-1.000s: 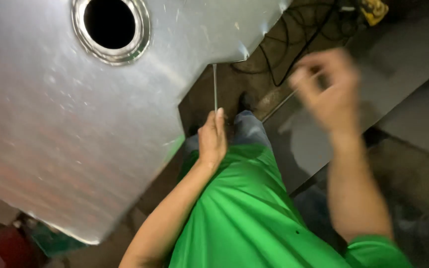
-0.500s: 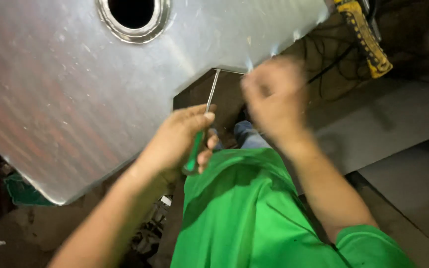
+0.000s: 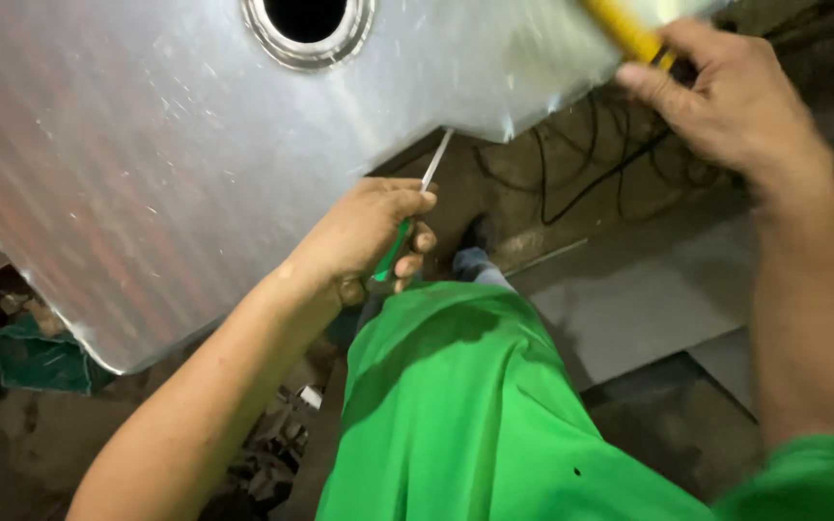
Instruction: Assemble and spot-weld components of a metal tank using a hammer, screwdriver, and arc welding equipment.
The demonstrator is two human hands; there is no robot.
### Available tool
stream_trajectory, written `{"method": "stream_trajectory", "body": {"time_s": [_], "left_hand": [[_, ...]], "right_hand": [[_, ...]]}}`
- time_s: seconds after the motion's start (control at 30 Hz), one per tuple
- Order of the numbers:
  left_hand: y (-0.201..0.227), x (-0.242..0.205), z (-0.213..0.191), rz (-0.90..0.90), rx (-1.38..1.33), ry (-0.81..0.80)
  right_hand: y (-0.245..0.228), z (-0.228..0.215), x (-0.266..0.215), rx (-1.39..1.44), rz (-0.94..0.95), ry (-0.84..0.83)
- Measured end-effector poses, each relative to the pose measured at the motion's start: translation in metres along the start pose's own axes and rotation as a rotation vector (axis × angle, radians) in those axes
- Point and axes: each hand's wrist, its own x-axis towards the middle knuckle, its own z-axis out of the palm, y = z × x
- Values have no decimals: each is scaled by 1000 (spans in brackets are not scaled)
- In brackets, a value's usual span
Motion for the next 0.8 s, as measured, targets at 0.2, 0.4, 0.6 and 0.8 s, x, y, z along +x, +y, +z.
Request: {"method": "stream_trajectory", "body": {"time_s": [0.2, 0.4, 0.6, 0.8], "left_hand": [[-6, 0, 13, 53, 30, 28], [-9, -2, 22, 43, -45, 72], [-19, 5, 25, 130, -59, 61], [-21, 5, 37, 117, -5, 101]], "right_hand": [[-15, 8, 69, -72, -330, -360], [3, 24, 128, -95, -445, -628], [16, 29, 127, -241, -517, -664], [17, 8, 103, -143, -509, -518]]}}
